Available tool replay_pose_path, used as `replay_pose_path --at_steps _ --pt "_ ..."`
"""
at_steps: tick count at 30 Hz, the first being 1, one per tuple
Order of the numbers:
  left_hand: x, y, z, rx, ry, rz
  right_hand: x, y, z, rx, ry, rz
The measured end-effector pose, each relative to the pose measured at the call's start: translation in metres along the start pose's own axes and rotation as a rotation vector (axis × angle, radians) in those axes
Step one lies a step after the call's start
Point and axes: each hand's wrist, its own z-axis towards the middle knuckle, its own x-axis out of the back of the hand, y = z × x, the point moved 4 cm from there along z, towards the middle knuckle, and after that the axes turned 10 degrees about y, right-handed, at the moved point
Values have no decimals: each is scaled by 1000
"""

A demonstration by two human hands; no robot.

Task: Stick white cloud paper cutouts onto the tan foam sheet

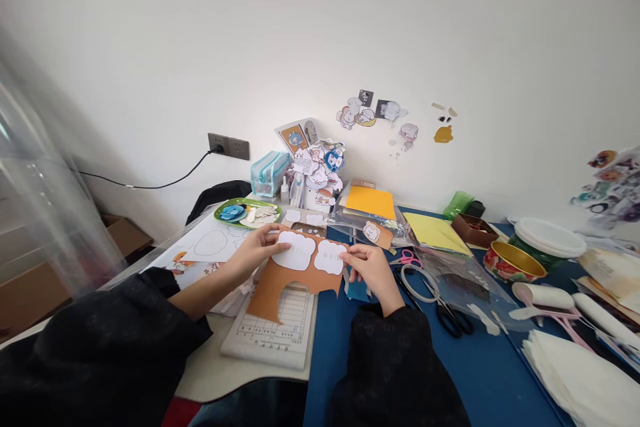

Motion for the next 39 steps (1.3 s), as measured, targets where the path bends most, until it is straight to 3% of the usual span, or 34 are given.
replay_pose_path --at_steps 39 --pt "1 -3 1 23 15 -7 -1 -2 -2 -5 -7 0"
